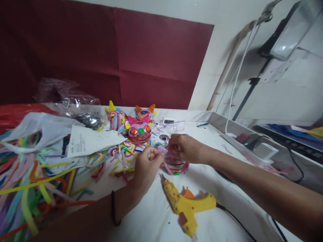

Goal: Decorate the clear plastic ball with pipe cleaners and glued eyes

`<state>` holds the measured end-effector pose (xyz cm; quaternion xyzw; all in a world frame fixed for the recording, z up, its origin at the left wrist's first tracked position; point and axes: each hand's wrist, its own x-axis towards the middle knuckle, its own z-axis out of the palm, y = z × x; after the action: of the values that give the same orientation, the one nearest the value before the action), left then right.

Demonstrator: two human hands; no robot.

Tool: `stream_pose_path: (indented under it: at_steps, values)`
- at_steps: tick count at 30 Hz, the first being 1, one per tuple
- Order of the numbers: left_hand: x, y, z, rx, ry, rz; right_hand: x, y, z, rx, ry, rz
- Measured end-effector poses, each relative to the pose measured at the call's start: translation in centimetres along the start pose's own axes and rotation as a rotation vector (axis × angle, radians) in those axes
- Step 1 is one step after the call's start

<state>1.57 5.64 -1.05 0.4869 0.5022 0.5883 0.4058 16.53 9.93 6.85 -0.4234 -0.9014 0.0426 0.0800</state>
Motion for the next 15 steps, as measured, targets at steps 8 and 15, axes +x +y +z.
stream_pose_path:
  at_steps: [8,15]
  values:
    - [0.7,-0.4,-0.5,0.538,0.123,0.479,0.1,0.0,0.1,-0.020,0.005,-0.004]
    - [1.1,-0.9,-0.4,0.607,0.113,0.638,-0.1,-0.1,-0.1,-0.019,0.007,-0.011]
